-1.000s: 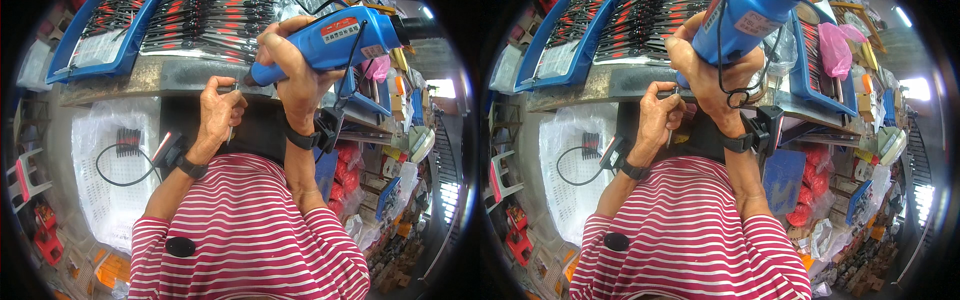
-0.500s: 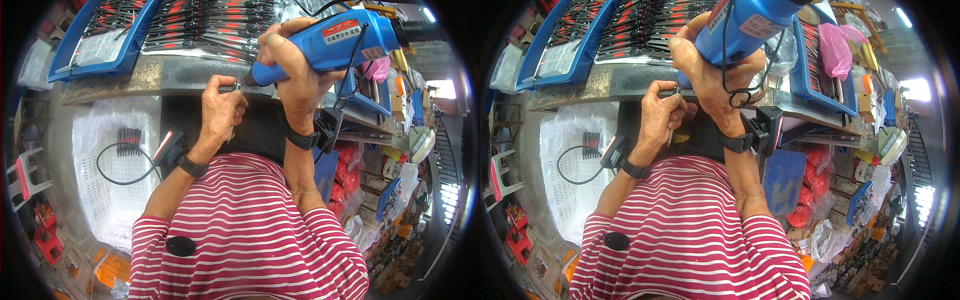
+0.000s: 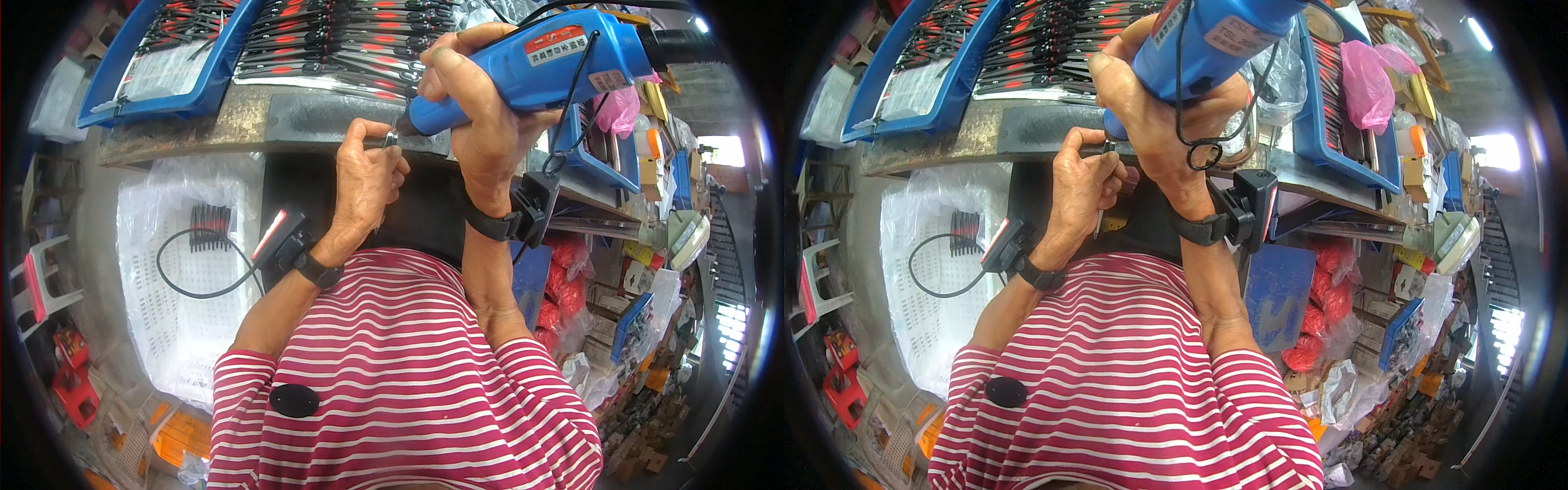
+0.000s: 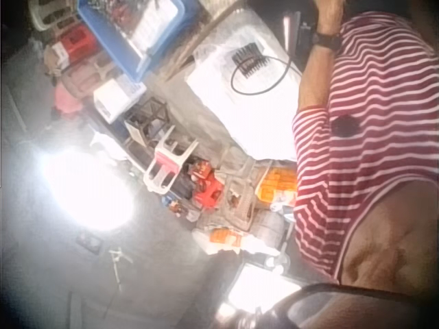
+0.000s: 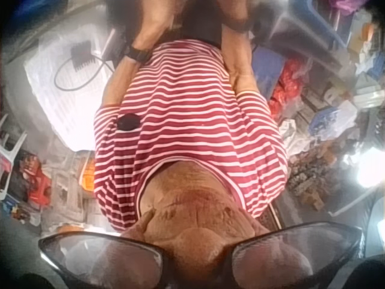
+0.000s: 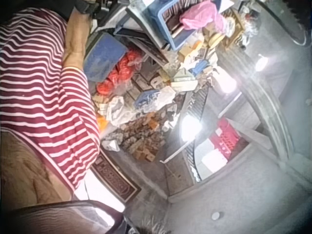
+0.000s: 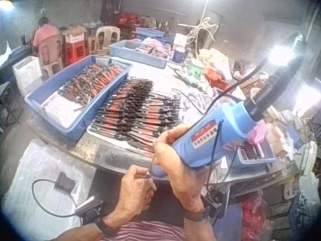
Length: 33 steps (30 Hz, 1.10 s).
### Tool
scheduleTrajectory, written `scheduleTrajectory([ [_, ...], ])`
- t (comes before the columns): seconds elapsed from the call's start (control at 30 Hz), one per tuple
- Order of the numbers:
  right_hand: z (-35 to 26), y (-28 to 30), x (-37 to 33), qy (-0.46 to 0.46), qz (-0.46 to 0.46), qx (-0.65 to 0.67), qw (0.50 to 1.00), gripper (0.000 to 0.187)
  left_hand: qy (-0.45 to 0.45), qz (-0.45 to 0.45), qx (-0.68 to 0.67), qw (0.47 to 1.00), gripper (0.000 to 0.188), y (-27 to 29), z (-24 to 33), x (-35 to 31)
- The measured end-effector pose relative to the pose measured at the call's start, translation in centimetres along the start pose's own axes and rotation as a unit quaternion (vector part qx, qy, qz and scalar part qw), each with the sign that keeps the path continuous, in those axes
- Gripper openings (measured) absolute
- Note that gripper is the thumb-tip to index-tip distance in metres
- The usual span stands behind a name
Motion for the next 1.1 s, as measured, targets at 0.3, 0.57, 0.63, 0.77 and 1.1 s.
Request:
scheduleTrajectory([
  [0.3,0.2,0.0,0.4,-0.030,0.036,0.068,0.997,0.011,0.000,0.002,-0.002,1.000,0.021,0.0,0.0,0.1],
  [0.57,-0.4,-0.5,0.5,0.034,-0.017,-0.010,0.999,0.017,0.000,0.001,-0.002,1.000,0.020,0.0,-0.1,0.1],
  [0.63,-1.3,-1.0,0.7,0.096,-0.053,-0.117,0.987,0.019,-0.009,0.007,0.005,1.000,0.019,0.0,0.0,0.1],
  [0.77,-1.1,-1.7,0.9,0.066,-0.051,-0.136,0.987,0.023,-0.005,0.023,0.017,1.000,0.018,0.1,0.0,0.2],
  [1.1,1.7,-1.6,0.3,-0.140,0.022,-0.086,0.986,0.011,-0.035,0.024,0.010,0.999,0.016,0.2,0.0,0.2],
])
Point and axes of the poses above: each hand's wrist, its own x-axis towards the middle knuckle, its own y-axis out of the back of the hand, z = x × y, the point moved 8 cm from there along x, towards the middle knuckle, and after that the axes turned 6 degrees about y, right-handed, at the moved point
